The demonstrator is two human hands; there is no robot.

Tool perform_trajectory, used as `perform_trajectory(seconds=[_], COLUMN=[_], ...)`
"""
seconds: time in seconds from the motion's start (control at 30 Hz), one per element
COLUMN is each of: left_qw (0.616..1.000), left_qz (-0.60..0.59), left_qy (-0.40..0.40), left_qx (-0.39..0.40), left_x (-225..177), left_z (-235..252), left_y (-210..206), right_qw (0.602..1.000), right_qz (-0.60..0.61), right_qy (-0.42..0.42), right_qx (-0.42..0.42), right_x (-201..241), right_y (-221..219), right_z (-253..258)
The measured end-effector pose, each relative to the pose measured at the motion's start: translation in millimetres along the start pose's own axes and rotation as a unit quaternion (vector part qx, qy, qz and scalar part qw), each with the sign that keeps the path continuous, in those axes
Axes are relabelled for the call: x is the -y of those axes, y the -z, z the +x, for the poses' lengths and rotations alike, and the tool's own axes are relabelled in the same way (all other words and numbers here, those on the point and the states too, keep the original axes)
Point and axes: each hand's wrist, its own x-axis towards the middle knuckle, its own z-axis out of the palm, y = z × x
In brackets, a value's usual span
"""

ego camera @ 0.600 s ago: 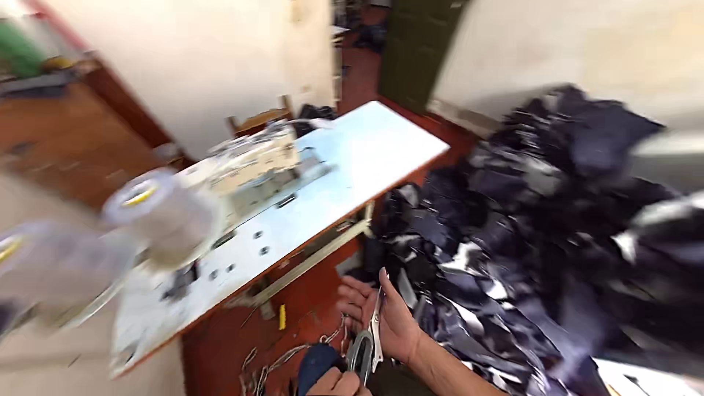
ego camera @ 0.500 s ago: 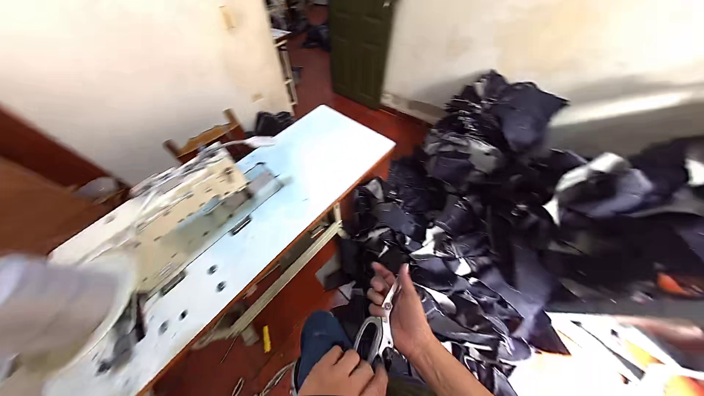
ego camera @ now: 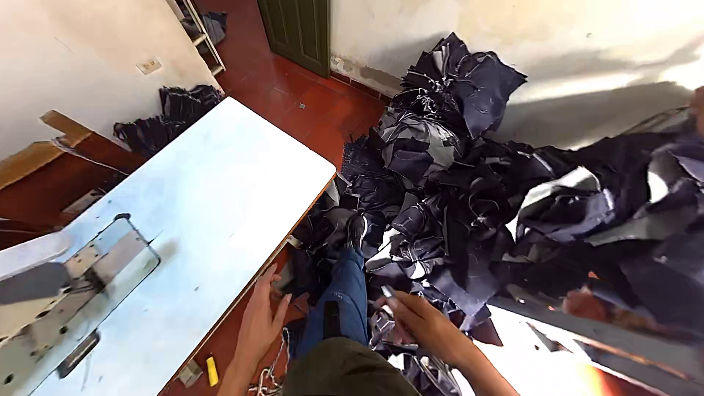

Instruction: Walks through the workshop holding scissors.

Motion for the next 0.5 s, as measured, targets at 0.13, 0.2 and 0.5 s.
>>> perform_trajectory(seconds=[0.13, 0.2, 0.5], left_qw=[0.988, 0.986, 0.969], left_qz=[-0.002, -0.006, 0.122], left_qy=[-0.013, -0.047, 0.019], left_qx=[-0.156, -0.159, -0.215], left_x=[-27.9, -55.3, -41.2], left_z=[94.2, 142.7, 451.6], left_y=[-25.6, -28.6, 54.9], right_qw=[0.982, 0.984, 0.960], right_qz=[-0.143, -0.156, -0.235], right_qy=[-0.120, -0.080, 0.148], right_qx=[0.015, 0.019, -0.030], right_x=[73.5, 125.8, 290.5], right_y=[77.9, 118.2, 253.3], right_z=[122.6, 169.0, 268.1])
